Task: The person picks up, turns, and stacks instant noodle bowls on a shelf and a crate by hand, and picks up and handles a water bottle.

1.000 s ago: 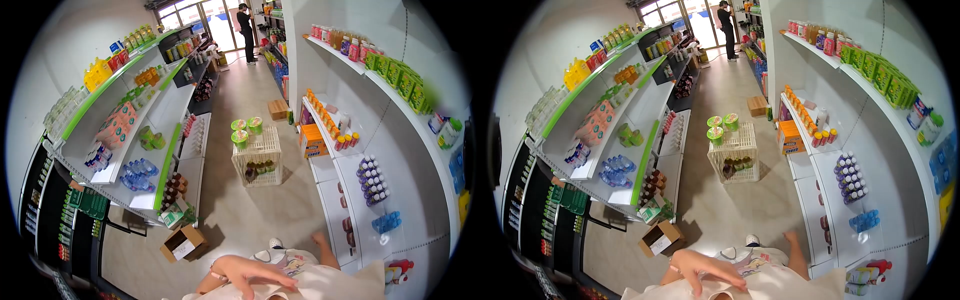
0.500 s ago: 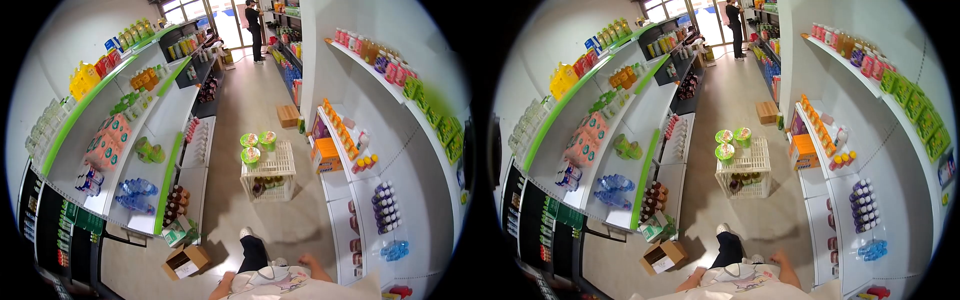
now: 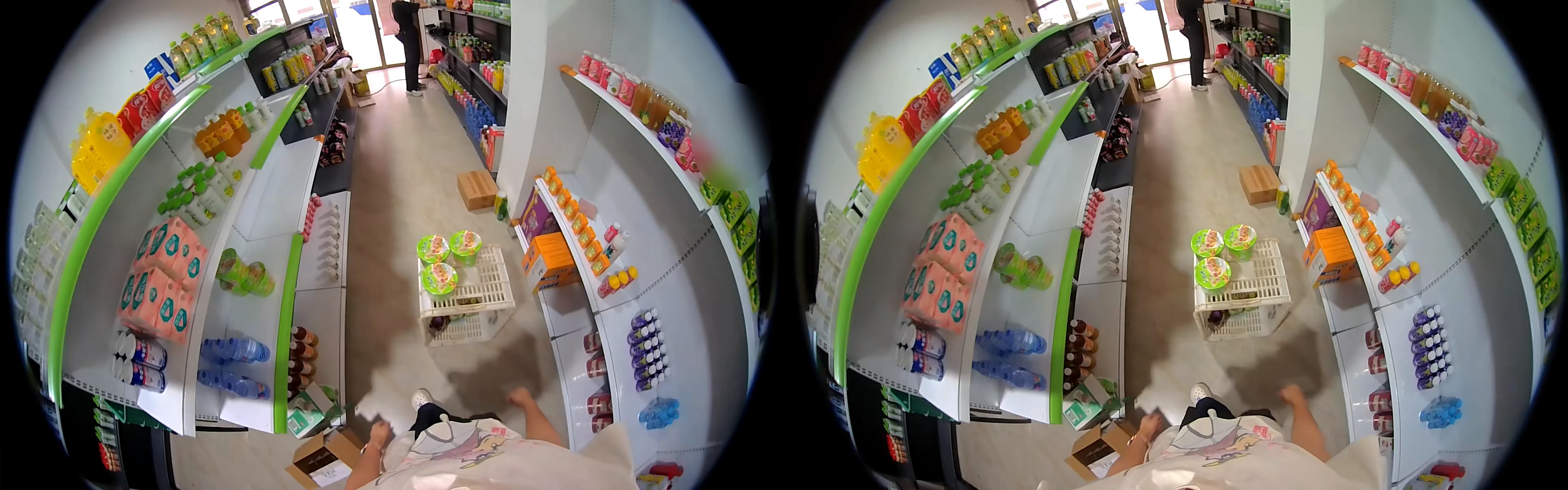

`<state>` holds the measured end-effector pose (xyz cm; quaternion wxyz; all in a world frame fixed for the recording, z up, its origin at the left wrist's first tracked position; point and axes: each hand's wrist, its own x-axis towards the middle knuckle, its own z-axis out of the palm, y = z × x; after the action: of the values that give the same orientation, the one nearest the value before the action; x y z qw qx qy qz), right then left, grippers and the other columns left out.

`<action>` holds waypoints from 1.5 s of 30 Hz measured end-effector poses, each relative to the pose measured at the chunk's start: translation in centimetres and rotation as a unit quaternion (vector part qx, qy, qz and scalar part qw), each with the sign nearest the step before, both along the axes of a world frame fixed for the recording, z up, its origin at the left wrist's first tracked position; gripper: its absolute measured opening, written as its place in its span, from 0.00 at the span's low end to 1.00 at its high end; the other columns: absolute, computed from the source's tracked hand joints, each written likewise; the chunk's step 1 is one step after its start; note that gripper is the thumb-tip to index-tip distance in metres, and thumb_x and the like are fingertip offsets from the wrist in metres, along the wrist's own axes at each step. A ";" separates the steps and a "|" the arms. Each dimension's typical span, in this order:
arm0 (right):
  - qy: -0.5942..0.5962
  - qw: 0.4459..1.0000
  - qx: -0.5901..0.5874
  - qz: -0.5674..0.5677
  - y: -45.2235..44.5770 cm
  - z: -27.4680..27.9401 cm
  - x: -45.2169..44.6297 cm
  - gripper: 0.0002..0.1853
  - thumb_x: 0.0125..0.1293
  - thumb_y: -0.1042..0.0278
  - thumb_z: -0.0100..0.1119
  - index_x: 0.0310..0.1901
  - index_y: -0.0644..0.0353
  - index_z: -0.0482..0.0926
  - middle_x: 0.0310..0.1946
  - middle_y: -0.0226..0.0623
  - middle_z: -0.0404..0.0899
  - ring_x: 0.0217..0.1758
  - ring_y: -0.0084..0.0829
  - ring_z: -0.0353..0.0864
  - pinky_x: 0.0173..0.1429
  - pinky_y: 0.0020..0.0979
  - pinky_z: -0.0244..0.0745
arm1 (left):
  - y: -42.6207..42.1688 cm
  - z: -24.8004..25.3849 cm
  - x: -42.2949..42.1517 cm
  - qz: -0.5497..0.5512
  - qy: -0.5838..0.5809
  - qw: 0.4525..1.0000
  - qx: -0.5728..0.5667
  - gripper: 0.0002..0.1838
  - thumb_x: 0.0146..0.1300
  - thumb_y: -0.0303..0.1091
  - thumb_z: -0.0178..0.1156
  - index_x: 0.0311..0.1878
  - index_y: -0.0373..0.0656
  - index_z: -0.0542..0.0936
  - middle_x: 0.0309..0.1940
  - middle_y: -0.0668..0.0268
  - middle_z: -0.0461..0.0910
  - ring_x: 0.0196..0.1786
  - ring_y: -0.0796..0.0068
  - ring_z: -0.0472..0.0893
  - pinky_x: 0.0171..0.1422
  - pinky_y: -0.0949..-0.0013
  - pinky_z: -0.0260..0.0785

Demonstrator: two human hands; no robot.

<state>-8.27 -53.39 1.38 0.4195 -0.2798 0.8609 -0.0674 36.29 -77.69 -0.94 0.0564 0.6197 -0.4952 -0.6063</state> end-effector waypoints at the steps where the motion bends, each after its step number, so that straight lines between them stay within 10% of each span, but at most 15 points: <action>1: -0.028 0.982 -0.149 -0.109 -3.7 1.8 0.9 0.11 0.48 0.59 0.57 0.28 0.57 0.83 0.24 0.37 0.81 0.24 0.30 0.79 0.30 0.32 0.73 | -2.4 0.9 -2.1 -0.259 -0.033 0.939 -0.226 0.15 0.56 0.40 0.49 0.29 0.38 0.79 0.23 0.57 0.79 0.26 0.69 0.77 0.30 0.63 0.67; 5: -0.166 0.943 -0.272 -0.100 -17.2 4.5 4.2 0.09 0.58 0.67 0.52 0.35 0.59 0.81 0.26 0.33 0.80 0.31 0.24 0.77 0.37 0.26 0.72 | -8.9 4.4 -11.0 -0.163 0.104 0.975 -0.108 0.19 0.61 0.41 0.49 0.46 0.35 0.76 0.33 0.57 0.81 0.36 0.70 0.80 0.43 0.71 0.71; 12: -0.135 0.954 -0.257 -0.075 -20.7 5.7 4.8 0.10 0.56 0.66 0.53 0.36 0.60 0.81 0.27 0.34 0.81 0.31 0.25 0.78 0.39 0.28 0.73 | -10.3 5.0 -13.1 -0.115 0.114 0.986 -0.033 0.17 0.62 0.38 0.50 0.47 0.35 0.75 0.34 0.57 0.81 0.36 0.74 0.80 0.42 0.72 0.71; 16: -0.105 0.966 -0.147 -0.186 -13.1 1.6 3.4 0.11 0.54 0.63 0.54 0.34 0.58 0.82 0.26 0.35 0.81 0.29 0.29 0.79 0.36 0.31 0.74 | -7.8 0.1 -6.3 -0.363 -0.101 0.915 -0.147 0.17 0.57 0.44 0.50 0.40 0.42 0.79 0.33 0.51 0.80 0.37 0.53 0.80 0.44 0.59 0.70; 19: -0.127 0.970 0.052 -0.199 -7.0 -2.1 1.4 0.13 0.54 0.60 0.54 0.37 0.58 0.81 0.30 0.37 0.82 0.28 0.31 0.80 0.31 0.34 0.74 | -9.9 -0.4 -3.5 -0.543 -0.050 0.815 -0.196 0.16 0.58 0.41 0.50 0.38 0.38 0.79 0.31 0.52 0.80 0.32 0.58 0.80 0.37 0.62 0.71; 25: -0.187 0.943 0.166 -0.221 -3.8 -2.1 -2.7 0.15 0.58 0.58 0.50 0.38 0.59 0.80 0.32 0.40 0.81 0.28 0.34 0.79 0.30 0.37 0.73 | -16.2 3.4 -8.7 -0.004 -0.028 0.998 0.054 0.10 0.60 0.34 0.50 0.29 0.40 0.76 0.19 0.63 0.75 0.13 0.77 0.67 0.12 0.75 0.55; 27: -0.149 0.963 0.146 -0.168 -5.1 -6.0 -5.0 0.18 0.59 0.55 0.47 0.33 0.60 0.80 0.29 0.42 0.81 0.26 0.36 0.78 0.31 0.39 0.73 | -19.7 3.1 -11.4 -0.054 0.000 0.996 0.075 0.12 0.59 0.35 0.50 0.28 0.37 0.77 0.20 0.62 0.76 0.15 0.74 0.70 0.17 0.71 0.61; 28: -0.093 0.989 0.073 -0.090 -4.7 -15.3 -5.6 0.17 0.54 0.58 0.47 0.26 0.62 0.80 0.26 0.48 0.79 0.27 0.42 0.79 0.38 0.38 0.74 | -21.1 3.9 -13.0 -0.229 -0.088 0.964 -0.099 0.18 0.55 0.43 0.49 0.28 0.35 0.79 0.25 0.54 0.80 0.28 0.57 0.79 0.35 0.60 0.71; 31: -0.083 0.974 -0.071 -0.199 -16.6 -4.1 -10.4 0.15 0.58 0.59 0.48 0.25 0.61 0.78 0.19 0.41 0.77 0.21 0.33 0.76 0.27 0.35 0.70 | -24.9 6.9 -20.7 -0.373 -0.161 0.899 -0.161 0.19 0.56 0.43 0.48 0.40 0.41 0.80 0.39 0.48 0.79 0.48 0.49 0.76 0.54 0.58 0.67; 33: -0.144 0.896 -0.257 -0.333 -25.3 -5.6 -12.8 0.09 0.61 0.65 0.54 0.37 0.61 0.77 0.26 0.35 0.78 0.25 0.24 0.75 0.29 0.26 0.70 | -28.7 9.3 -29.0 -0.392 -0.151 0.897 -0.134 0.19 0.57 0.43 0.49 0.46 0.41 0.77 0.42 0.50 0.78 0.49 0.52 0.76 0.55 0.60 0.67; 37: -0.127 0.910 -0.281 -0.278 -34.4 -2.1 -15.8 0.14 0.59 0.66 0.54 0.45 0.62 0.75 0.30 0.37 0.78 0.32 0.28 0.77 0.35 0.28 0.73 | -32.1 7.9 -38.5 -0.369 -0.104 0.908 -0.170 0.27 0.57 0.40 0.54 0.59 0.40 0.66 0.48 0.51 0.76 0.47 0.56 0.78 0.51 0.64 0.68; 40: -0.137 0.908 -0.268 -0.292 -38.3 1.0 -16.9 0.21 0.56 0.67 0.55 0.52 0.61 0.71 0.33 0.38 0.78 0.35 0.28 0.77 0.36 0.29 0.72 | -33.0 8.6 -44.8 -0.210 -0.044 0.977 0.003 0.35 0.58 0.43 0.55 0.66 0.42 0.55 0.55 0.58 0.72 0.50 0.61 0.75 0.44 0.58 0.70; 45: -0.255 0.906 -0.270 -0.204 -41.4 1.9 -16.6 0.30 0.54 0.63 0.58 0.60 0.60 0.65 0.41 0.42 0.77 0.37 0.31 0.76 0.41 0.32 0.71 | -32.4 10.4 -49.0 -0.200 -0.057 0.976 0.066 0.39 0.55 0.42 0.57 0.66 0.42 0.51 0.46 0.63 0.73 0.39 0.68 0.75 0.30 0.67 0.68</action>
<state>-24.87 -94.78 3.32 0.5105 -0.1736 0.7116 -0.4503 -12.66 -110.07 9.41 -0.1355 0.5441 -0.5708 -0.5998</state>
